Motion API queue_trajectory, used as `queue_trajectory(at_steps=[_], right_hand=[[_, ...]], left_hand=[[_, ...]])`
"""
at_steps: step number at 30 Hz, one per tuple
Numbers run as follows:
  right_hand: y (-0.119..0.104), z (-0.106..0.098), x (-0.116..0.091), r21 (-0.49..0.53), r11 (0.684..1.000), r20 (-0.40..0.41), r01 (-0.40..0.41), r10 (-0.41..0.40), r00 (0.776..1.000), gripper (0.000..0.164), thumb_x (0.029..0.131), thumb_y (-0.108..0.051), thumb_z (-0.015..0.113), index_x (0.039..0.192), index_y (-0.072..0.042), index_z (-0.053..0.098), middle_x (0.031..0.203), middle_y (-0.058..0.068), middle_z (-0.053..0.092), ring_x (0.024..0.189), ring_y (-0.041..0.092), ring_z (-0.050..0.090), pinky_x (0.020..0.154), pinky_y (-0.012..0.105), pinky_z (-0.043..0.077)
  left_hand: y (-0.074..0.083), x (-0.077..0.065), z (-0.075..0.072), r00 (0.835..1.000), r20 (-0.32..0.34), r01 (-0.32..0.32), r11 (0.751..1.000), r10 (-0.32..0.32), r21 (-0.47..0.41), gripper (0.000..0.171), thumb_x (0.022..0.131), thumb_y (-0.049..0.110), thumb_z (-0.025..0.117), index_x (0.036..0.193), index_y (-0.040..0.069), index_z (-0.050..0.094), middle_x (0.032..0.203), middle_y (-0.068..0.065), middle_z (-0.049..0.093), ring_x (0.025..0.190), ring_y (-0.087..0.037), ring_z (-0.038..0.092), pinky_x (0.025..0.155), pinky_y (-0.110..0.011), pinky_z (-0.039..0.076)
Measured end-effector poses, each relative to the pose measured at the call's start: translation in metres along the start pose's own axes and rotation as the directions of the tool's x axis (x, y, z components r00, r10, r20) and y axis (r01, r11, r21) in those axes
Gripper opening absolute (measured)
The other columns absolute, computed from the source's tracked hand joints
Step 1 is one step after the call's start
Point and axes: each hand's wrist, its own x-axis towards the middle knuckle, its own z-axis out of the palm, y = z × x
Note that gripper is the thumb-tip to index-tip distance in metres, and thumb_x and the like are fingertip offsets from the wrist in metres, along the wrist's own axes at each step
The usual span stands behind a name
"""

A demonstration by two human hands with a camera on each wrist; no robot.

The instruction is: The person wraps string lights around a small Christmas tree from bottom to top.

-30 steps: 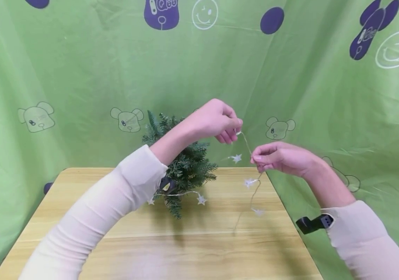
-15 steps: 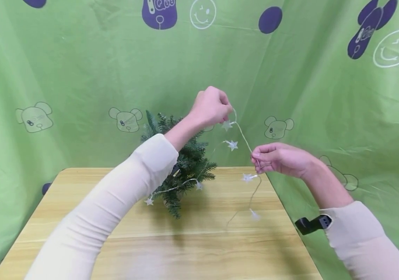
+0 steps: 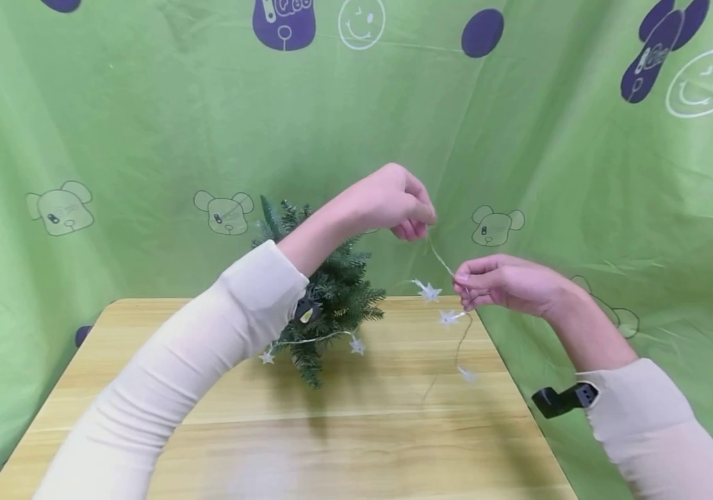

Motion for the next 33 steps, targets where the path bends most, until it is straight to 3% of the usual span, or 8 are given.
queue_trajectory(at_steps=[7,13,21,26,29,33], right_hand=[[-0.001,0.001,0.000,0.011,1.000,-0.009,0.003,-0.003,1.000,0.017,0.105,-0.010,0.049,0.108,-0.006,0.065,0.099,0.001,0.069,0.092,0.015,0.068,0.093,0.031,0.058],[-0.006,0.004,0.003,0.008,1.000,-0.012,0.017,-0.017,1.000,0.017,0.105,-0.010,0.049,0.109,-0.006,0.065,0.100,0.001,0.069,0.092,0.015,0.068,0.093,0.031,0.058],[-0.009,0.007,0.007,0.042,0.999,-0.019,0.032,-0.031,0.999,0.017,0.103,-0.005,0.051,0.111,-0.005,0.065,0.103,0.002,0.069,0.093,0.015,0.068,0.093,0.030,0.058],[-0.007,0.009,0.007,0.050,0.998,-0.063,0.023,-0.020,0.998,0.016,0.101,-0.002,0.052,0.110,-0.004,0.065,0.105,0.004,0.068,0.095,0.015,0.068,0.095,0.031,0.058],[-0.006,0.011,0.007,0.050,0.999,-0.094,0.012,-0.008,0.996,0.014,0.100,-0.002,0.053,0.110,-0.003,0.064,0.104,0.005,0.067,0.095,0.015,0.067,0.095,0.031,0.058],[-0.004,0.013,0.009,0.034,0.999,-0.115,0.002,0.002,0.993,0.014,0.100,-0.003,0.053,0.110,-0.003,0.063,0.105,0.005,0.067,0.096,0.017,0.067,0.096,0.032,0.057]], left_hand=[[0.001,0.001,-0.002,0.994,-0.110,-0.001,0.990,-0.015,-0.144,0.013,0.099,0.007,0.063,0.106,-0.001,0.069,0.096,-0.016,0.074,0.085,-0.023,0.072,0.083,-0.030,0.062],[-0.006,0.001,-0.006,0.982,-0.189,-0.023,0.987,-0.007,-0.157,0.015,0.098,0.006,0.064,0.109,-0.003,0.068,0.099,-0.018,0.074,0.088,-0.026,0.073,0.083,-0.031,0.062],[-0.015,0.003,-0.010,0.936,-0.351,0.054,0.997,-0.028,0.063,0.009,0.095,0.011,0.065,0.099,0.011,0.073,0.092,-0.006,0.076,0.078,-0.015,0.070,0.064,-0.021,0.055],[-0.030,0.009,-0.004,0.942,-0.336,0.086,0.982,-0.025,0.167,0.009,0.095,0.010,0.065,0.099,0.010,0.073,0.092,-0.005,0.076,0.075,-0.015,0.067,0.054,-0.020,0.047],[-0.041,0.015,0.001,0.943,-0.334,0.083,0.966,0.004,0.246,0.009,0.094,0.009,0.065,0.098,0.009,0.073,0.093,-0.006,0.075,0.075,-0.016,0.064,0.059,-0.022,0.049],[-0.054,0.019,0.006,0.936,-0.348,0.089,0.924,0.050,0.372,0.010,0.092,0.006,0.062,0.094,0.009,0.072,0.090,-0.003,0.072,0.073,-0.014,0.060,0.071,-0.026,0.052]])
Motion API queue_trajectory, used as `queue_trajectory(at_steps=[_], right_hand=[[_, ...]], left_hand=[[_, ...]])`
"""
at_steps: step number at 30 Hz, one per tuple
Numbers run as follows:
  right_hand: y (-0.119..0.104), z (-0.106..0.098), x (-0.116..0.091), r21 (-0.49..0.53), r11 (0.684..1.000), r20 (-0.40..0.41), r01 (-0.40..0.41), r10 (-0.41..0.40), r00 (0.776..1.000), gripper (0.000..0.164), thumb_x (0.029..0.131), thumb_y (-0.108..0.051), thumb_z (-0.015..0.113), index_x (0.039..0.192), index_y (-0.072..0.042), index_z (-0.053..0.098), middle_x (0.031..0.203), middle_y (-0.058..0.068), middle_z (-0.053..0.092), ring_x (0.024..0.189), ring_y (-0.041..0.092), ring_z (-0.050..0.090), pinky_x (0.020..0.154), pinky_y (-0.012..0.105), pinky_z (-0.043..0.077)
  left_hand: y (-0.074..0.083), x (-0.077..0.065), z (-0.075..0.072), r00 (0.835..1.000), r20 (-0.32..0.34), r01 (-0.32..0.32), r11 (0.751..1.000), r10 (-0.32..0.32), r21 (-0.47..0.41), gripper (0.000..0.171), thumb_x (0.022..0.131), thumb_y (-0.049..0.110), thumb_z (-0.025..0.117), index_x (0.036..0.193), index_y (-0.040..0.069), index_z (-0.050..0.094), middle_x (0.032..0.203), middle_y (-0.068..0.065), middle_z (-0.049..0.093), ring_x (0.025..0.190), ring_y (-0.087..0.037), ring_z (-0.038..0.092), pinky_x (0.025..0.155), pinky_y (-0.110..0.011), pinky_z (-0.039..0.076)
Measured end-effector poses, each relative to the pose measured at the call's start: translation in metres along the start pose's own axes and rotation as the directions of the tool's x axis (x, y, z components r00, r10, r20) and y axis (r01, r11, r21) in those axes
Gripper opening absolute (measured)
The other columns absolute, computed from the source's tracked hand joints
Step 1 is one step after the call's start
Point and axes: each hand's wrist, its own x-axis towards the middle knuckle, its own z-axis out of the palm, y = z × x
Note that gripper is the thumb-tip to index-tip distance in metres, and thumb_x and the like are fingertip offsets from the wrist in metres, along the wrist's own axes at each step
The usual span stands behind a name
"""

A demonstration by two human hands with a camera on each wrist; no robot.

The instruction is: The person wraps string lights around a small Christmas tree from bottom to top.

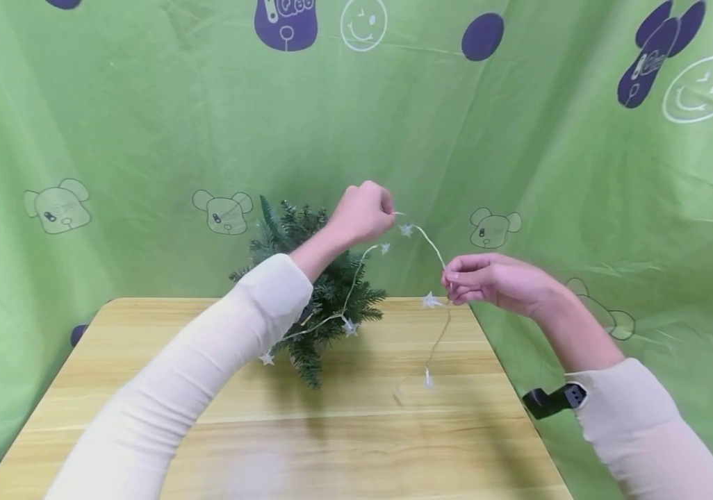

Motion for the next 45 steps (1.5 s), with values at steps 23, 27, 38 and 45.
queue_trajectory(at_steps=[23,27,38,45], right_hand=[[0.006,0.001,-0.001,-0.022,0.999,-0.006,-0.026,0.026,1.000,0.015,0.100,-0.004,0.053,0.112,-0.004,0.062,0.107,0.005,0.066,0.097,0.017,0.067,0.098,0.032,0.056],[0.006,0.000,0.000,-0.027,1.000,0.004,-0.015,0.015,1.000,0.015,0.100,-0.004,0.053,0.112,-0.004,0.062,0.106,0.004,0.066,0.097,0.017,0.067,0.097,0.031,0.056],[0.003,0.002,0.001,-0.022,1.000,0.003,-0.020,0.020,1.000,0.015,0.100,-0.005,0.053,0.112,-0.005,0.063,0.107,0.005,0.067,0.099,0.018,0.067,0.098,0.032,0.056],[0.001,0.002,0.002,-0.014,1.000,0.014,-0.019,0.020,1.000,0.015,0.100,-0.005,0.053,0.112,-0.005,0.063,0.108,0.005,0.067,0.099,0.018,0.067,0.099,0.033,0.056]], left_hand=[[0.006,-0.009,0.046,0.962,0.270,-0.028,0.967,-0.043,0.252,0.035,0.092,-0.005,0.054,0.127,0.000,0.057,0.120,-0.017,0.068,0.055,-0.016,0.068,0.046,-0.022,0.054],[0.005,-0.009,0.046,0.953,0.294,-0.004,0.964,-0.077,0.265,0.046,0.092,-0.006,0.052,0.138,0.000,0.052,0.138,-0.021,0.060,0.064,-0.022,0.074,0.046,-0.023,0.055],[0.018,-0.010,0.032,0.988,0.152,-0.056,0.958,0.014,0.280,0.020,0.089,0.001,0.061,0.107,0.008,0.065,0.093,-0.005,0.068,0.075,-0.017,0.062,0.058,-0.023,0.053],[0.032,-0.013,0.038,0.963,0.250,-0.145,0.979,0.105,0.147,0.038,0.088,-0.001,0.068,0.125,0.008,0.069,0.132,-0.009,0.069,0.083,-0.016,0.068,0.066,-0.018,0.055]])
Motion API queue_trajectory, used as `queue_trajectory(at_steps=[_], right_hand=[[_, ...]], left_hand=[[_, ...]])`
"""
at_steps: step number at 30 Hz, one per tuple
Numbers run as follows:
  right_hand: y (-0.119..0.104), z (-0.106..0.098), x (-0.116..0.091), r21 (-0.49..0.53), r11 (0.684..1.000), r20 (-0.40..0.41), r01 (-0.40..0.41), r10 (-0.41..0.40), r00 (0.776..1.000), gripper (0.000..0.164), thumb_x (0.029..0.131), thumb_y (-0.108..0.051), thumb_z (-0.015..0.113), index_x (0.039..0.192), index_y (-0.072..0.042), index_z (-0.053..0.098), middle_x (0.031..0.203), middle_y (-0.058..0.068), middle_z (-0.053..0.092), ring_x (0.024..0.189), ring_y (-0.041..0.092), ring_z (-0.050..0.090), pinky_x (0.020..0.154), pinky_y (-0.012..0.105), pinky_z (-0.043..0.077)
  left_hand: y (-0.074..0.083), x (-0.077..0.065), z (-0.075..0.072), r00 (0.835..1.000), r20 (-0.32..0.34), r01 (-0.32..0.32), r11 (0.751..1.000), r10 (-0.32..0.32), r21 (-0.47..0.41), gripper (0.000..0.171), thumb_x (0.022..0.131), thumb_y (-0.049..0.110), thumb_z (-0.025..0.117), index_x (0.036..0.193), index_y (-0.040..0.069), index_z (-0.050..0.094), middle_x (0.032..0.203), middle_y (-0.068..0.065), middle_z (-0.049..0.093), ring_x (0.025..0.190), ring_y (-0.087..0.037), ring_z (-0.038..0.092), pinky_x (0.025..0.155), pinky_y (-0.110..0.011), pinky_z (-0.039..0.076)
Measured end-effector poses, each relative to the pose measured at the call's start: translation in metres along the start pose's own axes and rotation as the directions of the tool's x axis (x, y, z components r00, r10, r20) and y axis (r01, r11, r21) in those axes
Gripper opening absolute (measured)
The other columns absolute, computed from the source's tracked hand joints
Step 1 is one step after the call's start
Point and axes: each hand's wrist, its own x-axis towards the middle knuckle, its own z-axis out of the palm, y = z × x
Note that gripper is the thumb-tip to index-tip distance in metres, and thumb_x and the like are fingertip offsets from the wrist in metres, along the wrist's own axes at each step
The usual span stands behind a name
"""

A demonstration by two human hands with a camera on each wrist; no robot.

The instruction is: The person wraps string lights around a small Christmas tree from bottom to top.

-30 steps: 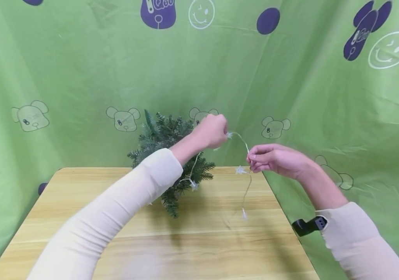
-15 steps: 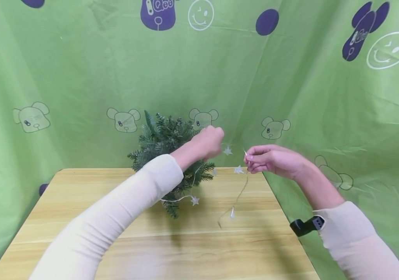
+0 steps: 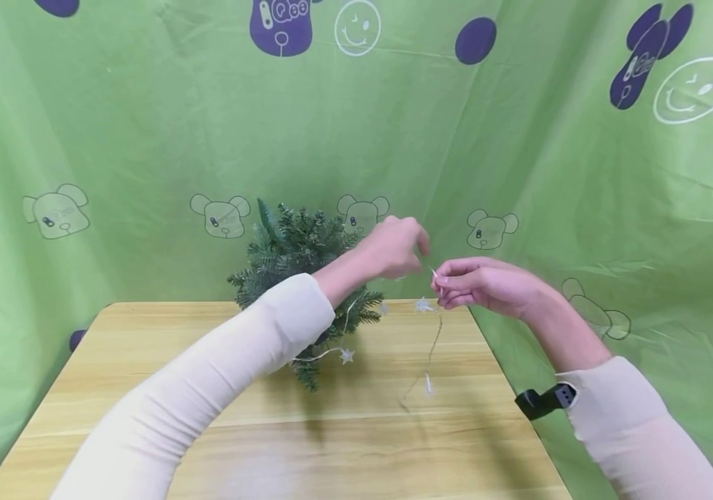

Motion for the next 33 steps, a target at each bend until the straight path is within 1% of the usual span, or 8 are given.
queue_trajectory(at_steps=[2,4,7,13,20,23,27,33], right_hand=[[-0.001,0.000,0.001,0.003,1.000,0.009,0.004,-0.004,1.000,0.015,0.100,-0.005,0.053,0.112,-0.005,0.063,0.109,0.005,0.067,0.099,0.019,0.067,0.099,0.033,0.056],[-0.002,0.001,0.001,0.008,1.000,0.014,0.005,-0.005,1.000,0.015,0.100,-0.005,0.053,0.111,-0.005,0.064,0.108,0.005,0.067,0.100,0.019,0.067,0.099,0.033,0.056],[-0.002,0.001,0.001,0.014,1.000,0.019,0.006,-0.006,1.000,0.015,0.101,-0.005,0.052,0.110,-0.004,0.064,0.107,0.005,0.067,0.100,0.020,0.067,0.098,0.031,0.056],[0.001,-0.001,0.001,0.038,0.999,0.010,0.004,-0.004,1.000,0.013,0.100,-0.004,0.053,0.108,-0.005,0.063,0.103,0.003,0.067,0.096,0.018,0.067,0.096,0.031,0.057],[0.003,-0.002,0.002,0.022,1.000,0.006,-0.018,0.018,1.000,0.010,0.097,-0.004,0.061,0.107,-0.005,0.063,0.101,0.004,0.068,0.093,0.017,0.066,0.095,0.031,0.057],[0.002,-0.002,0.002,0.042,0.999,-0.001,-0.017,0.017,1.000,0.012,0.096,-0.002,0.062,0.107,-0.006,0.063,0.101,0.004,0.069,0.093,0.017,0.067,0.096,0.032,0.056],[0.001,-0.003,0.001,0.089,0.996,-0.060,-0.003,0.008,0.998,0.011,0.097,-0.001,0.060,0.106,-0.006,0.064,0.101,0.006,0.070,0.095,0.018,0.070,0.098,0.034,0.057],[-0.003,-0.004,0.000,0.112,0.994,-0.084,-0.004,0.013,0.996,0.015,0.099,-0.005,0.059,0.113,-0.004,0.063,0.100,0.007,0.070,0.092,0.018,0.070,0.097,0.037,0.058]], left_hand=[[0.002,0.000,0.001,0.999,0.036,-0.031,0.999,0.032,-0.009,0.030,0.089,0.004,0.072,0.119,0.009,0.073,0.126,-0.008,0.071,0.082,-0.015,0.068,0.066,-0.018,0.055],[0.002,0.000,0.001,0.998,0.036,-0.061,0.998,0.061,0.013,0.021,0.089,0.008,0.074,0.109,0.010,0.076,0.117,-0.005,0.075,0.086,-0.014,0.067,0.071,-0.017,0.055],[0.003,-0.001,-0.001,0.997,0.026,-0.079,0.997,0.079,0.024,0.012,0.088,0.005,0.073,0.097,0.012,0.078,0.101,-0.003,0.077,0.082,-0.013,0.067,0.071,-0.018,0.055],[0.005,-0.003,-0.009,0.997,0.005,-0.079,0.997,0.079,0.012,0.014,0.085,-0.001,0.071,0.087,0.011,0.076,0.087,-0.002,0.075,0.073,-0.013,0.067,0.063,-0.018,0.055],[0.007,-0.002,-0.026,0.994,-0.004,-0.107,0.990,0.108,0.089,0.021,0.084,-0.008,0.063,0.090,0.008,0.075,0.092,-0.005,0.074,0.079,-0.017,0.068,0.063,-0.018,0.056],[0.006,0.000,-0.033,0.995,-0.032,-0.094,0.987,0.099,0.128,0.025,0.083,-0.010,0.060,0.090,0.008,0.075,0.091,-0.005,0.074,0.081,-0.018,0.069,0.065,-0.019,0.057],[0.002,0.003,-0.038,0.992,-0.088,-0.079,0.982,0.095,0.171,0.026,0.081,-0.010,0.059,0.088,0.008,0.076,0.088,-0.004,0.074,0.080,-0.019,0.069,0.067,-0.022,0.057],[-0.006,0.005,-0.042,0.990,-0.117,-0.058,0.982,0.080,0.178,0.023,0.081,-0.011,0.058,0.086,0.008,0.072,0.086,-0.005,0.071,0.077,-0.019,0.066,0.065,-0.023,0.056]])
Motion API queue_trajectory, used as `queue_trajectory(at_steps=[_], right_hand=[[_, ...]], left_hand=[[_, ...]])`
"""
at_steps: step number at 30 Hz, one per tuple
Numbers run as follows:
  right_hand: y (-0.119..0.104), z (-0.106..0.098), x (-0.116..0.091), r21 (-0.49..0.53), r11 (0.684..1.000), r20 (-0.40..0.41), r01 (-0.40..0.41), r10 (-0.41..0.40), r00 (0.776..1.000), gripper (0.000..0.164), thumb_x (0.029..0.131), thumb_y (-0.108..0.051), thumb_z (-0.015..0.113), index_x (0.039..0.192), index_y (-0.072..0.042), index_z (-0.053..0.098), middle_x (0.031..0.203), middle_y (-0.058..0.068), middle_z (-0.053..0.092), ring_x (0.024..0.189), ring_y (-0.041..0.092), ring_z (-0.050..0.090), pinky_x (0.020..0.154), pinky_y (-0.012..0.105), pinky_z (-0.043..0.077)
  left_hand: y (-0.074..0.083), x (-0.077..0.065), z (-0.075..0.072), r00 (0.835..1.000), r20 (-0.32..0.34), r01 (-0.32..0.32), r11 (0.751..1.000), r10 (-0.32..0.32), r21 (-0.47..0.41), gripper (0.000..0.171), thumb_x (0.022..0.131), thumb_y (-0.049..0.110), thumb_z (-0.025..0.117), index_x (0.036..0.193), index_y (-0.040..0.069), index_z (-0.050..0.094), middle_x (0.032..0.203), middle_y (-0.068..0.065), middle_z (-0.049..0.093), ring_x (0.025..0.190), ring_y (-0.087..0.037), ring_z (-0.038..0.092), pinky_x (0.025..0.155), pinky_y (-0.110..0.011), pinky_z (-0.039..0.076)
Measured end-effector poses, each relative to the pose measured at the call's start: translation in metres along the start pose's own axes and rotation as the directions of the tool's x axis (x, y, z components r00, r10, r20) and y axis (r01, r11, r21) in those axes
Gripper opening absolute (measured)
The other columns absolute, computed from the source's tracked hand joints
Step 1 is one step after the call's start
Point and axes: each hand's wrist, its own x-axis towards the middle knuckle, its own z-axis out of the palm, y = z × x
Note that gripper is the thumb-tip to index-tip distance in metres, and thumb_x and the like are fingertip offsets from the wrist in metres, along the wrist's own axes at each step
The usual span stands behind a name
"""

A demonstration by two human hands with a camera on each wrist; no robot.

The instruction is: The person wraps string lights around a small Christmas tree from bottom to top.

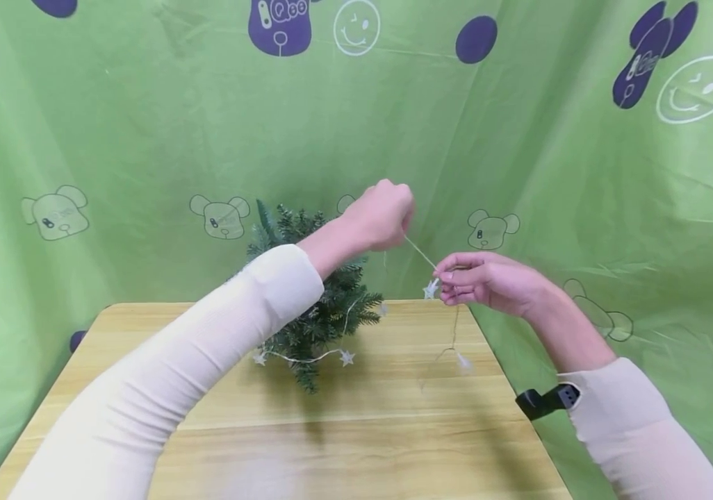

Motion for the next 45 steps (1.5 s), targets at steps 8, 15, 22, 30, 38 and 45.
queue_trajectory(at_steps=[8,15,22,30,38,45], right_hand=[[0.001,-0.003,-0.003,-0.031,1.000,-0.057,-0.004,0.002,0.998,0.016,0.101,-0.008,0.058,0.113,-0.004,0.066,0.101,0.006,0.070,0.094,0.018,0.069,0.096,0.035,0.058],[0.005,-0.006,-0.004,-0.050,0.999,-0.026,0.006,-0.007,1.000,0.015,0.101,-0.011,0.058,0.111,-0.004,0.067,0.102,0.005,0.071,0.095,0.017,0.070,0.098,0.036,0.057],[0.003,-0.010,-0.011,-0.078,0.997,0.070,0.017,-0.011,0.997,0.016,0.103,-0.011,0.055,0.110,-0.004,0.068,0.101,0.004,0.071,0.092,0.016,0.070,0.095,0.034,0.058],[0.000,-0.007,-0.011,-0.083,0.997,0.064,0.004,0.001,0.998,0.021,0.103,-0.012,0.056,0.118,-0.001,0.066,0.105,0.005,0.070,0.094,0.016,0.067,0.095,0.034,0.058],[0.001,-0.007,-0.010,-0.101,0.995,0.026,-0.019,0.021,0.999,0.023,0.102,-0.013,0.058,0.119,0.001,0.066,0.101,0.006,0.069,0.092,0.016,0.066,0.092,0.033,0.059],[0.001,-0.007,-0.009,-0.142,0.990,0.022,-0.010,0.014,1.000,0.025,0.101,-0.013,0.059,0.120,0.001,0.065,0.102,0.007,0.070,0.094,0.017,0.068,0.095,0.034,0.058]], left_hand=[[-0.021,0.005,-0.015,0.994,-0.069,0.083,0.997,-0.083,-0.008,0.020,0.082,-0.008,0.059,0.087,0.009,0.068,0.089,-0.004,0.069,0.081,-0.020,0.065,0.072,-0.027,0.057],[-0.045,0.006,-0.026,0.974,-0.129,0.176,0.981,-0.185,-0.078,0.023,0.081,-0.007,0.054,0.093,0.009,0.067,0.093,-0.005,0.067,0.086,-0.022,0.064,0.075,-0.030,0.056],[-0.069,0.007,-0.034,0.941,-0.218,0.231,0.961,-0.260,-0.150,0.020,0.086,-0.002,0.057,0.099,0.007,0.068,0.098,-0.008,0.069,0.090,-0.023,0.063,0.080,-0.031,0.056],[-0.093,0.006,-0.033,0.909,-0.202,0.318,0.921,-0.364,-0.226,0.023,0.084,-0.004,0.056,0.100,0.007,0.069,0.103,-0.009,0.068,0.096,-0.025,0.061,0.084,-0.034,0.056],[-0.118,-0.005,-0.033,0.873,-0.205,0.389,0.886,-0.442,-0.251,0.023,0.087,-0.002,0.056,0.104,0.004,0.070,0.110,-0.013,0.070,0.104,-0.029,0.062,0.094,-0.039,0.055],[-0.133,-0.015,-0.034,0.859,-0.146,0.452,0.861,-0.491,-0.231,0.027,0.083,-0.003,0.051,0.100,0.003,0.072,0.110,-0.014,0.070,0.106,-0.031,0.061,0.096,-0.041,0.054]])
